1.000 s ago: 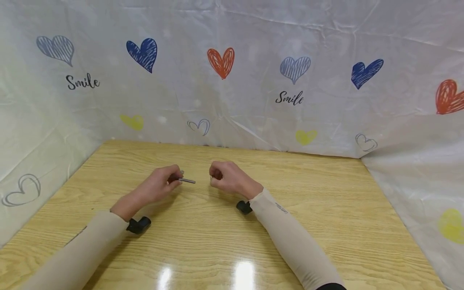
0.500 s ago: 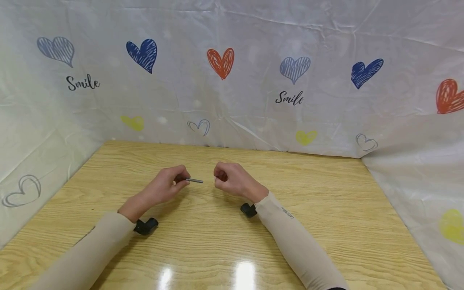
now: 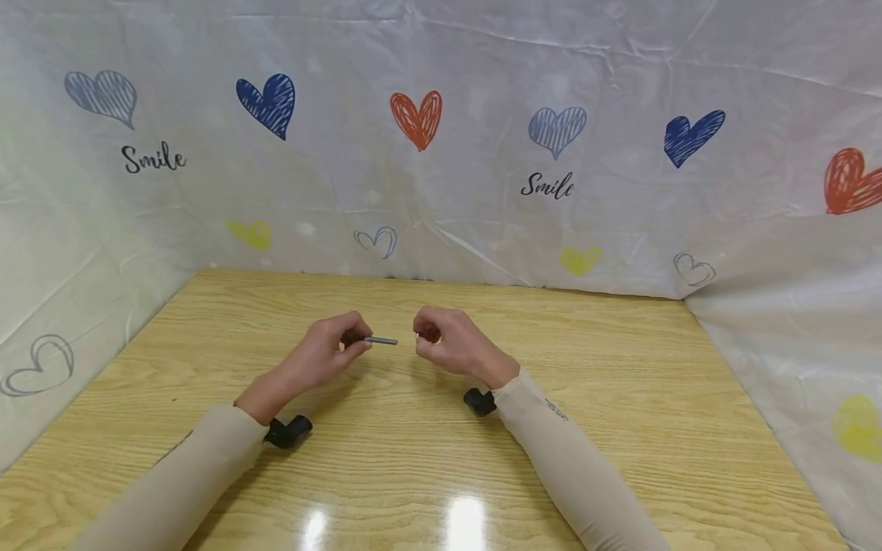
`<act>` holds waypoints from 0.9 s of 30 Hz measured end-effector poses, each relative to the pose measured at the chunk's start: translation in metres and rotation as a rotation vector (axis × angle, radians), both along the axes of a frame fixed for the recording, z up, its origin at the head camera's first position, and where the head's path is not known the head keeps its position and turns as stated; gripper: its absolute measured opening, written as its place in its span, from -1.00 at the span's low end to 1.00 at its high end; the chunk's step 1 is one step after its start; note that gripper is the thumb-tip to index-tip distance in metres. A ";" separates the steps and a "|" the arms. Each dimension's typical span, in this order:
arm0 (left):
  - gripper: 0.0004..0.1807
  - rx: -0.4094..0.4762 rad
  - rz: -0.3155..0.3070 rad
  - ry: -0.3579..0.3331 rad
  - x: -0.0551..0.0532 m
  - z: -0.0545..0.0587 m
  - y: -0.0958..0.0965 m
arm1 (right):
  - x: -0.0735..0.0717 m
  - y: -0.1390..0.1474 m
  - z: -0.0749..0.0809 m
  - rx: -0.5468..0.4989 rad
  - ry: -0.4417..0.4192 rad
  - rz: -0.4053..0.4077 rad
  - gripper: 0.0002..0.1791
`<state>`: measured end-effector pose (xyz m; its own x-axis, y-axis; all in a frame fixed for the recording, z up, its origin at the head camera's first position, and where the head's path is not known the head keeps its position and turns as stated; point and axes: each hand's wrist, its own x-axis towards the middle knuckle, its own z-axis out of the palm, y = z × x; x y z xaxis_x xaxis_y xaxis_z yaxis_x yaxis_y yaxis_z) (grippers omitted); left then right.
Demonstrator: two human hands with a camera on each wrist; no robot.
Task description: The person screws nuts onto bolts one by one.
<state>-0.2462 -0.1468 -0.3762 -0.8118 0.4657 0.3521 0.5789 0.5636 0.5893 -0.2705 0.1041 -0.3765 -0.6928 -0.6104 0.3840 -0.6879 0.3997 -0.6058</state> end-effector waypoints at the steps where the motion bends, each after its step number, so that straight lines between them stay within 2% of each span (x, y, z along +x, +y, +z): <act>1: -0.94 0.004 -0.004 -0.003 0.000 0.000 0.001 | 0.000 0.001 0.000 -0.007 0.004 -0.001 -0.94; 15: -0.95 0.021 -0.021 0.036 0.000 0.002 0.016 | 0.005 0.013 -0.001 -0.078 0.039 -0.014 -0.91; 21: -0.94 0.020 -0.044 0.075 -0.001 0.002 0.020 | 0.008 0.017 -0.001 -0.096 0.035 -0.017 -0.88; 27: -0.94 0.036 -0.052 0.073 0.000 0.002 0.023 | 0.008 0.019 -0.002 -0.098 0.037 -0.009 -0.88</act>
<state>-0.2467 -0.1234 -0.3740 -0.7584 0.4925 0.4270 0.6491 0.5111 0.5634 -0.2620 0.1231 -0.3780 -0.6824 -0.5620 0.4674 -0.7073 0.3461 -0.6164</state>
